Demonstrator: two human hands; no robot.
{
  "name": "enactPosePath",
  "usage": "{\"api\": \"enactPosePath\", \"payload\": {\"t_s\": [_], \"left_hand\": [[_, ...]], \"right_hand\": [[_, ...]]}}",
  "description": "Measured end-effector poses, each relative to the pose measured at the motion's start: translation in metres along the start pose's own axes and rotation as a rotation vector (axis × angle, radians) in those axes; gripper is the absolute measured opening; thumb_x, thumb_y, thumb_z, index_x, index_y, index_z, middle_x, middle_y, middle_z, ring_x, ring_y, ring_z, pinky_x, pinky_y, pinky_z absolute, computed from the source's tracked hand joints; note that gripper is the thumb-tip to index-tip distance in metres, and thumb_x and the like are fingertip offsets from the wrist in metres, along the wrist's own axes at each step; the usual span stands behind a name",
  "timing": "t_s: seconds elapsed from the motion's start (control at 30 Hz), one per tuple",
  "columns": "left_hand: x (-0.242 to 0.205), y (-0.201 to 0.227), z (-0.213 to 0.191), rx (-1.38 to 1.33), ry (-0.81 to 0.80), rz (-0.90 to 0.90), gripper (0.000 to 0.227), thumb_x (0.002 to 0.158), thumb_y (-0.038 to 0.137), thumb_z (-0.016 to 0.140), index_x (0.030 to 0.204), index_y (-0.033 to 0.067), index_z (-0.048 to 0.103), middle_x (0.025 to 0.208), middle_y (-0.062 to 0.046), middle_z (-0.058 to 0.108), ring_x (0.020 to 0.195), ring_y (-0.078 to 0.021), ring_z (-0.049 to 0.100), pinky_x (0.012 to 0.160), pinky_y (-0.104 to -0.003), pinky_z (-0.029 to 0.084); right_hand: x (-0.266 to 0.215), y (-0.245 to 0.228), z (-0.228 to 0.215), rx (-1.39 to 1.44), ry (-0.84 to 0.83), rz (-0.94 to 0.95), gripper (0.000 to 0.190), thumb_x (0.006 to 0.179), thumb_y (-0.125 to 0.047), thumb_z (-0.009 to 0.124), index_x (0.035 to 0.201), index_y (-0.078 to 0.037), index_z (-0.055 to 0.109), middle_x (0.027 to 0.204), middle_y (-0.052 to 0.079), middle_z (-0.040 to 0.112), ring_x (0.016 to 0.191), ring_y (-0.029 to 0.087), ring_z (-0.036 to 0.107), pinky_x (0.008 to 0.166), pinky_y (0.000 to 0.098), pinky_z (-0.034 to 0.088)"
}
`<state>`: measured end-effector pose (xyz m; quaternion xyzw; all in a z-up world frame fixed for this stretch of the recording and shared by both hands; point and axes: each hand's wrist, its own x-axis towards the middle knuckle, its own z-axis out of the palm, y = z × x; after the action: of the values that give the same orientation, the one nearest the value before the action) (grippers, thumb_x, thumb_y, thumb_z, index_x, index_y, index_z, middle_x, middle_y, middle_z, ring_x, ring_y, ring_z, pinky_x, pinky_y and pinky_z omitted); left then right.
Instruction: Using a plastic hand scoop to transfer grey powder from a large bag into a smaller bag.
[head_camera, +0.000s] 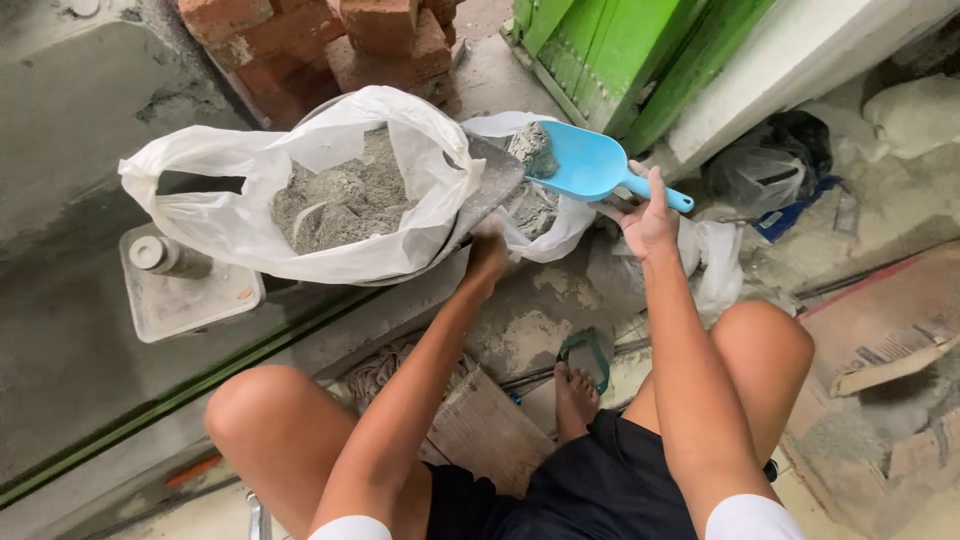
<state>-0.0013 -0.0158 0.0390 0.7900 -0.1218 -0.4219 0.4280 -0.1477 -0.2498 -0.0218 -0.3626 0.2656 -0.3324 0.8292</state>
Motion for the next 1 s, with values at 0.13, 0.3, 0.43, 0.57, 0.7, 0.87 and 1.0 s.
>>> {"api": "enactPosePath", "payload": {"t_s": [0.13,0.3,0.43,0.57,0.7,0.87,1.0], "left_hand": [[0.022,-0.019,0.005,-0.222,0.049,-0.01,0.06,0.101,0.039,0.044,0.149,0.002,0.044,0.143,-0.027,0.056,0.119,-0.0388,0.066,0.088,-0.04,0.065],[0.022,-0.042,0.004,0.296,-0.116,0.11,0.092,0.093,0.071,0.048,0.155,0.0046,0.037,0.151,-0.023,0.051,0.139,-0.0323,0.051,0.114,-0.05,0.043],[-0.085,0.051,-0.033,0.459,-0.154,0.23,0.093,0.096,0.064,0.044,0.158,-0.0025,0.025,0.154,-0.033,0.041,0.143,-0.0422,0.044,0.117,-0.056,0.036],[-0.159,0.11,-0.084,0.659,-0.299,0.746,0.065,0.102,0.042,0.045,0.153,0.0018,0.038,0.144,-0.031,0.051,0.125,-0.0466,0.056,0.102,-0.058,0.043],[-0.215,0.158,-0.157,0.527,0.017,1.179,0.042,0.108,0.033,0.047,0.142,0.009,0.052,0.14,-0.023,0.063,0.068,-0.0139,0.076,0.096,-0.046,0.061],[-0.224,0.168,-0.272,0.705,0.756,1.199,0.035,0.106,0.029,0.066,0.131,0.0048,0.059,0.118,-0.016,0.066,0.101,-0.034,0.057,0.081,-0.047,0.046],[-0.22,0.121,-0.31,0.583,0.84,0.688,0.067,0.103,0.052,0.064,0.145,0.0036,0.045,0.133,-0.019,0.054,0.114,-0.0375,0.057,0.087,-0.052,0.052]], "right_hand": [[-0.015,-0.034,0.004,0.098,0.095,0.002,0.063,0.096,-0.053,0.072,0.14,-0.009,0.062,0.129,0.022,0.065,0.122,0.055,0.061,0.102,0.0704,0.059],[-0.031,-0.085,0.041,0.178,0.107,-0.021,0.067,0.089,-0.054,0.077,0.139,-0.013,0.062,0.129,0.022,0.067,0.121,0.055,0.063,0.103,0.0752,0.058],[-0.038,-0.132,0.078,0.125,0.045,-0.037,0.065,0.088,-0.058,0.077,0.137,-0.017,0.065,0.135,0.016,0.066,0.128,0.052,0.062,0.107,0.0764,0.056],[-0.067,-0.17,0.162,0.015,0.043,-0.086,0.072,0.082,-0.057,0.071,0.137,-0.012,0.064,0.136,0.016,0.064,0.13,0.042,0.064,0.102,0.0712,0.064],[-0.098,-0.187,0.238,-0.147,-0.011,-0.09,0.086,0.066,-0.064,0.067,0.134,-0.011,0.067,0.126,0.012,0.07,0.126,0.026,0.071,0.101,0.0647,0.069],[-0.121,-0.164,0.284,-0.184,-0.111,-0.036,0.082,0.072,-0.063,0.063,0.134,-0.009,0.065,0.124,0.014,0.073,0.125,0.036,0.075,0.095,0.0653,0.068],[-0.139,-0.143,0.302,-0.246,-0.166,0.043,0.071,0.081,-0.063,0.054,0.128,-0.011,0.066,0.125,0.017,0.073,0.117,0.047,0.074,0.096,0.0671,0.064]]}}
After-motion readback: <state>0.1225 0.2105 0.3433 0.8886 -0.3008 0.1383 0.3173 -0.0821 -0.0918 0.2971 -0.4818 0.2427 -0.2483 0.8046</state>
